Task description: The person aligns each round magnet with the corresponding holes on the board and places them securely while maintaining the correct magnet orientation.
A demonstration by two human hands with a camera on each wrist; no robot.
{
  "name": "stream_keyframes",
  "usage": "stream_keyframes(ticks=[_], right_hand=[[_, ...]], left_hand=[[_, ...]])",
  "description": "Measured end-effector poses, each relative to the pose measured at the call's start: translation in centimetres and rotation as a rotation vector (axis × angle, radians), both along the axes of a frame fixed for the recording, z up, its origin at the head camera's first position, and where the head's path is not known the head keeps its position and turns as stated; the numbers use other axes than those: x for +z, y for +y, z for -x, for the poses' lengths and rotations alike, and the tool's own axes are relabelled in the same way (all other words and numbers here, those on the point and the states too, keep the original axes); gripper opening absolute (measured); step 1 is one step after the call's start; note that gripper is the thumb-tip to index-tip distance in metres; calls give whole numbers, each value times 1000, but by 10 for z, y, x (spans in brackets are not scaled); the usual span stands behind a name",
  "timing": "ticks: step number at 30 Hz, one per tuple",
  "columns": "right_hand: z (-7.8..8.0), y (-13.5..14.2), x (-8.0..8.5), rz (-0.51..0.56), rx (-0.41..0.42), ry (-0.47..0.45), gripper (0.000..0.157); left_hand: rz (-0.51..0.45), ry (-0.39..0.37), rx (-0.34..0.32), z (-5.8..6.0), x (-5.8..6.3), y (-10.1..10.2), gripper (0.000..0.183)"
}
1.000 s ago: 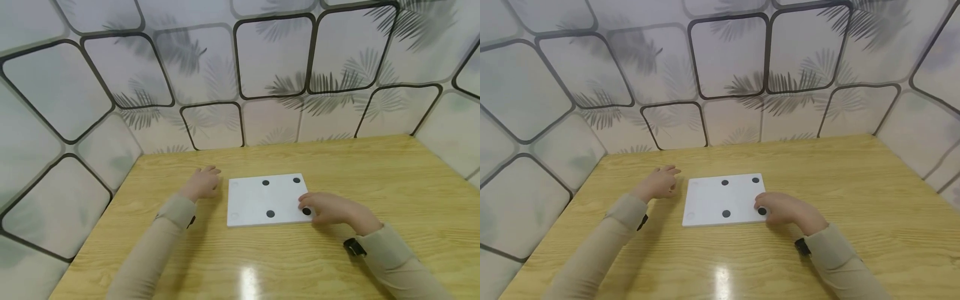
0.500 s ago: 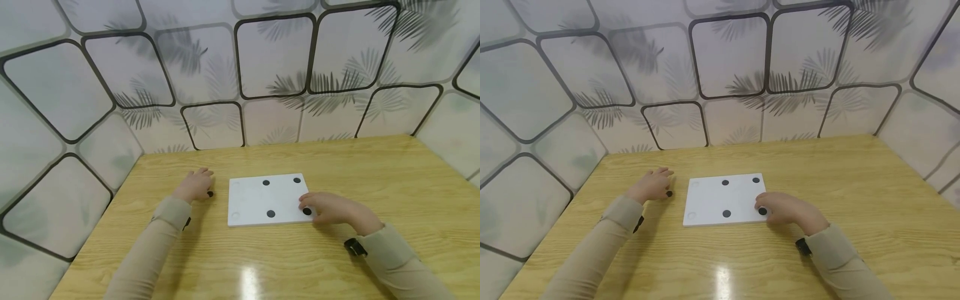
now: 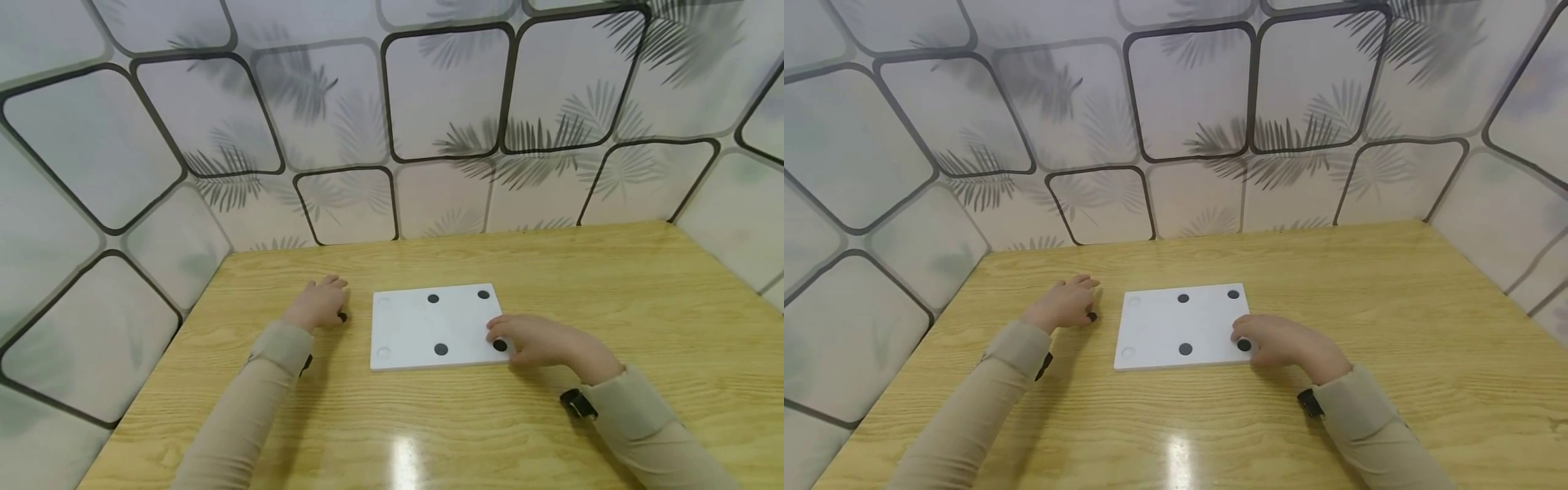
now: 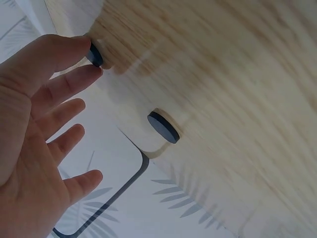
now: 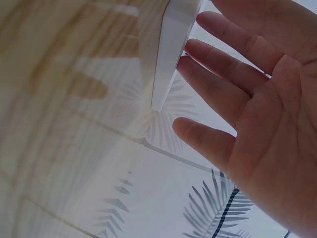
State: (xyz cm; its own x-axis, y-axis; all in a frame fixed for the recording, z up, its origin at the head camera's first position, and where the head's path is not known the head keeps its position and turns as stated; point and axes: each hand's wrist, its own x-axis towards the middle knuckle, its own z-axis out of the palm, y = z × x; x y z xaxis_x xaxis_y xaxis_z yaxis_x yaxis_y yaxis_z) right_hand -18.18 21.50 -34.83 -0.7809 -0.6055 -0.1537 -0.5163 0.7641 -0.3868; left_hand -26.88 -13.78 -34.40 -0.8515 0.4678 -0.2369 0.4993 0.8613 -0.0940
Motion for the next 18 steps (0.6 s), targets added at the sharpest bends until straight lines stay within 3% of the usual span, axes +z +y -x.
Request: stream_keyframes(ticks=[18], right_hand=[[0,1,-1,-4,8,12,37]], left_hand=[[-8,-42,17,-1,1,8,25]])
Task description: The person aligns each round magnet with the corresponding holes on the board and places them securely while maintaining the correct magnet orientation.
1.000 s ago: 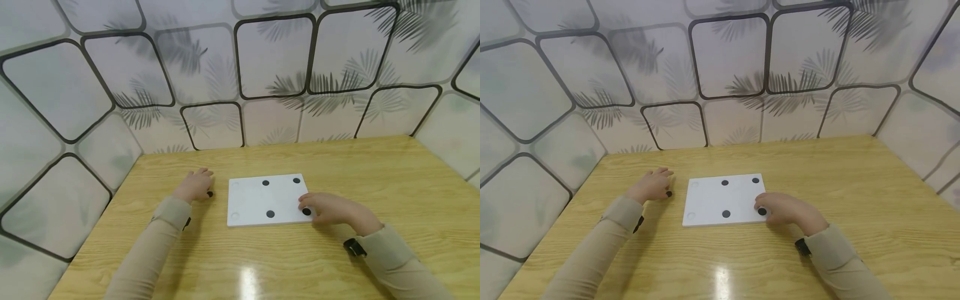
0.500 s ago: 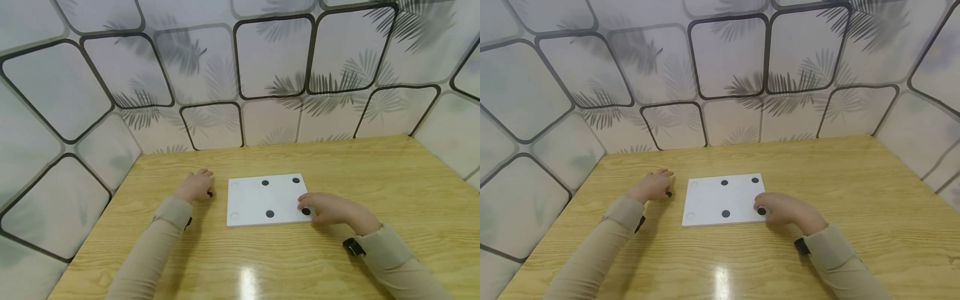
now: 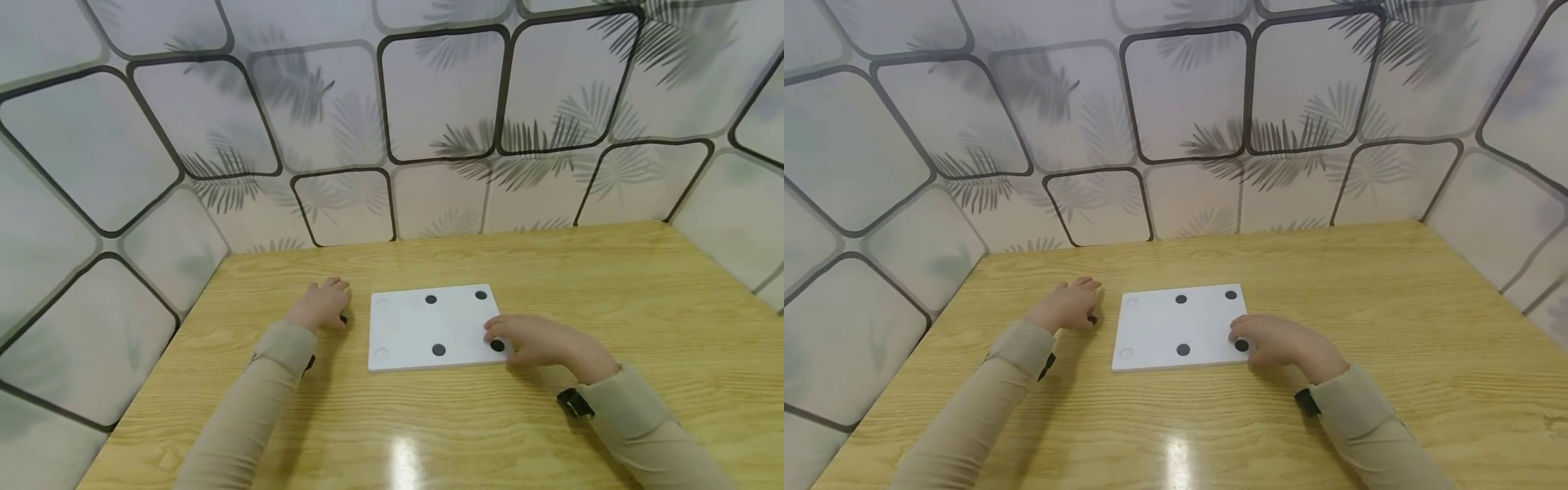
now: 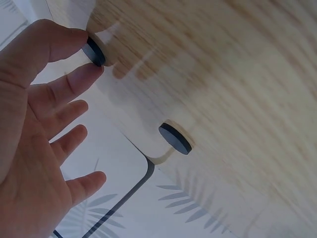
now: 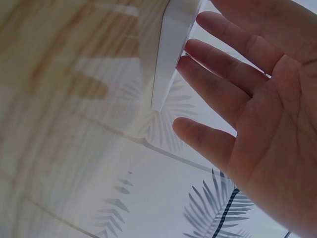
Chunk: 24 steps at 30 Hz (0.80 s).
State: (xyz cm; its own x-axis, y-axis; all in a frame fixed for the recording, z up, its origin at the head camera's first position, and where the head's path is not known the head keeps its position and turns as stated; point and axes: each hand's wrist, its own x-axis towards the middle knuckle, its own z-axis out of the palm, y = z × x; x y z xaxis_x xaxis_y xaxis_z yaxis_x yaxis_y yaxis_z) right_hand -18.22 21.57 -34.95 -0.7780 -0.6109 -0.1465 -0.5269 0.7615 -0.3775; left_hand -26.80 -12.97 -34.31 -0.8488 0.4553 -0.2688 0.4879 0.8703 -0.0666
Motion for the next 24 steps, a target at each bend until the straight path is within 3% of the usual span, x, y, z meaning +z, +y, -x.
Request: stream_keyframes(ticks=[5,24], right_hand=[[1,1,-1,-3,2,11,36],[0,1,-1,-6,-1,10,36]], left_hand=[[-1,-18,15,1,-1,0,22],[-15,36,-79,2,5,9,23]])
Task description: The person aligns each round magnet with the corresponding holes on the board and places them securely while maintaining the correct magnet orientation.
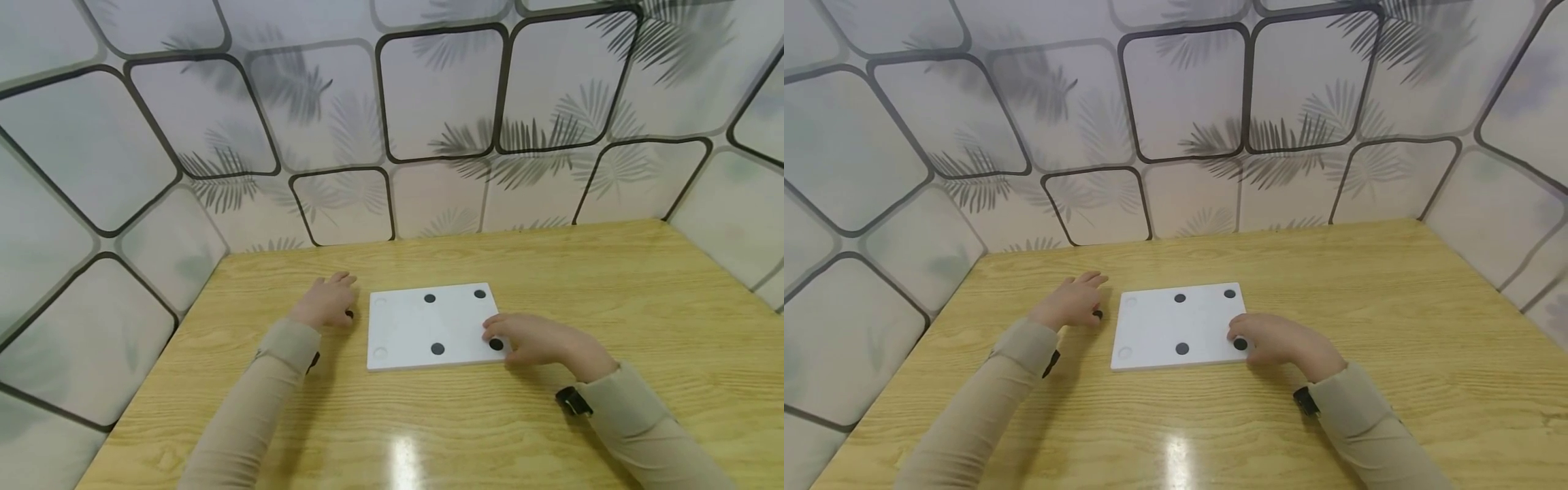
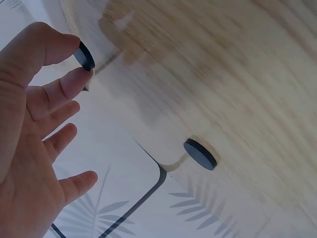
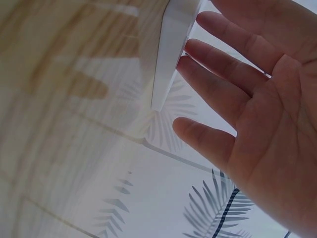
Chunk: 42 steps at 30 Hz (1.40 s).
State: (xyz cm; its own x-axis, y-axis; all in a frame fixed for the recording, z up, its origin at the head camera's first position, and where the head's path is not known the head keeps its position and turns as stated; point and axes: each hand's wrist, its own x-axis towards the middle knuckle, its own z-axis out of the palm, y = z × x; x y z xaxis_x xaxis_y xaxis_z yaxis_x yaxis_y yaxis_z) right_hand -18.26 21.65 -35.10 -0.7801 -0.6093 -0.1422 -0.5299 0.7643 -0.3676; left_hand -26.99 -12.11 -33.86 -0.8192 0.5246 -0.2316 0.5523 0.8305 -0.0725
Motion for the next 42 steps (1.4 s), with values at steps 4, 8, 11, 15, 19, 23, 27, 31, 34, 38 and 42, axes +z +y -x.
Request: stream_keyframes(ticks=[4,8,11,15,19,23,27,31,34,38,42], right_hand=[[0,0,0,2,2,0,36],[0,0,1,1,4,2,36],[0,0,1,-4,1,0,36],[1,0,2,-8,-3,-4,36],[1,0,3,-6,0,-4,36],[1,-1,2,-5,2,-10,36],[0,-1,2,-7,-3,-13,36],[-1,-1,1,-7,1,-14,36],[-1,-1,0,-9,4,-11,35],[0,0,-1,-6,12,0,35],[1,0,0,0,15,2,35]], left_hand=[[3,5,-17,1,0,4,23],[-13,1,-40,-2,2,8,25],[-5,-1,-61,-7,3,12,28],[52,4,-106,-16,5,23,30],[136,20,-178,-28,4,35,30],[171,21,-234,-41,2,44,23],[179,19,-257,-49,1,49,19],[193,18,-265,-53,0,51,18],[212,35,-282,-55,-1,51,17],[216,58,-298,-56,0,50,17],[196,62,-298,-56,2,51,18]])
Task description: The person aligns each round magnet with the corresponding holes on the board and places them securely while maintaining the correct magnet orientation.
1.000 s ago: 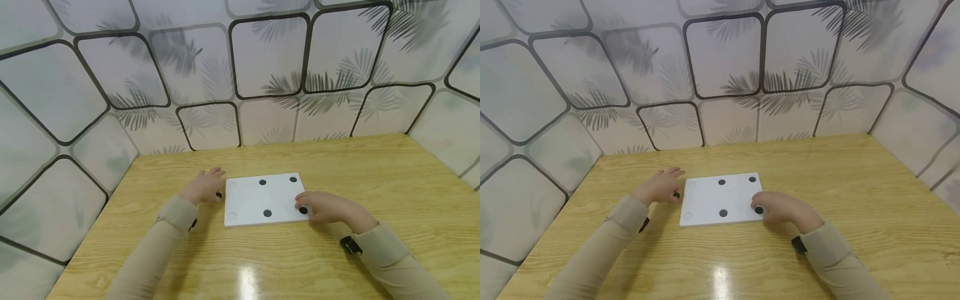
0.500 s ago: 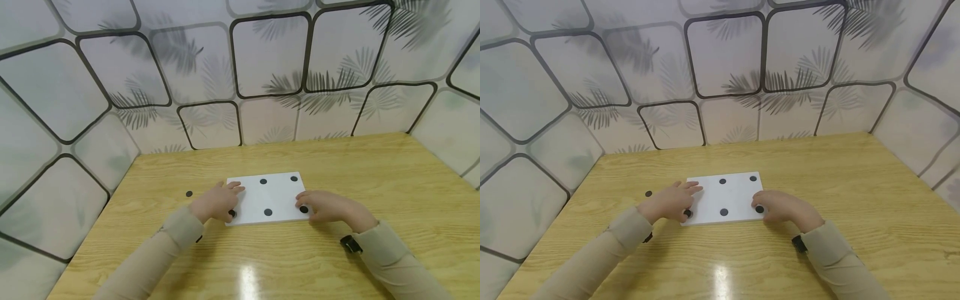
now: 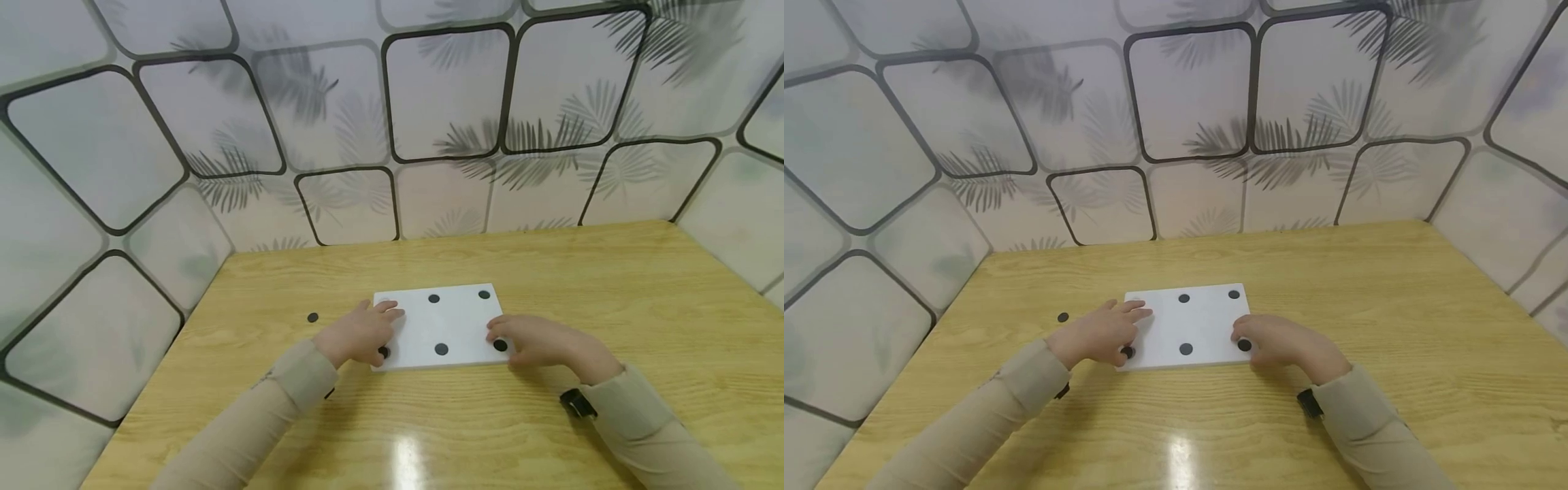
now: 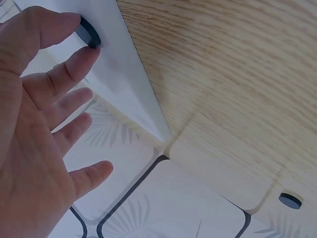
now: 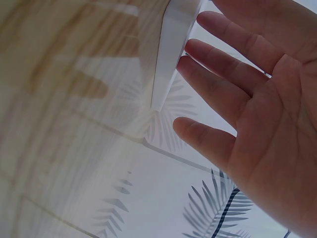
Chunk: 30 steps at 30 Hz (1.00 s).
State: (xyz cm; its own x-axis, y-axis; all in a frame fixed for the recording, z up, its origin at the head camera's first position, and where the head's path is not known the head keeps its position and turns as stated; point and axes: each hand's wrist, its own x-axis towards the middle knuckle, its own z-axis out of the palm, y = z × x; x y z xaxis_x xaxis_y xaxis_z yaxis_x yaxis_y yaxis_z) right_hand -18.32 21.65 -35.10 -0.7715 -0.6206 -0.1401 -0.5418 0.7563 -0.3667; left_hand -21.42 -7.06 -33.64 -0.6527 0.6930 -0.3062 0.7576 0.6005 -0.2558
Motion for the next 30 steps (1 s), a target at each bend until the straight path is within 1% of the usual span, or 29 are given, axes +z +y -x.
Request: stream_keyframes(ticks=[5,12,18,22,26,30], right_hand=[[-1,1,0,4,-2,-6,36],[-1,1,0,5,1,-6,37],[-1,1,0,4,0,-4,35],[-1,1,1,1,-2,-7,35],[-1,0,1,-1,-2,-11,35],[0,0,3,0,9,-3,34]], left_hand=[[-6,9,-12,-1,2,2,13],[0,42,-25,-3,4,2,4],[2,35,-15,-3,6,4,8],[-19,10,2,-3,6,3,13],[-30,8,8,-3,5,1,3],[-37,23,-7,-3,3,-1,5]])
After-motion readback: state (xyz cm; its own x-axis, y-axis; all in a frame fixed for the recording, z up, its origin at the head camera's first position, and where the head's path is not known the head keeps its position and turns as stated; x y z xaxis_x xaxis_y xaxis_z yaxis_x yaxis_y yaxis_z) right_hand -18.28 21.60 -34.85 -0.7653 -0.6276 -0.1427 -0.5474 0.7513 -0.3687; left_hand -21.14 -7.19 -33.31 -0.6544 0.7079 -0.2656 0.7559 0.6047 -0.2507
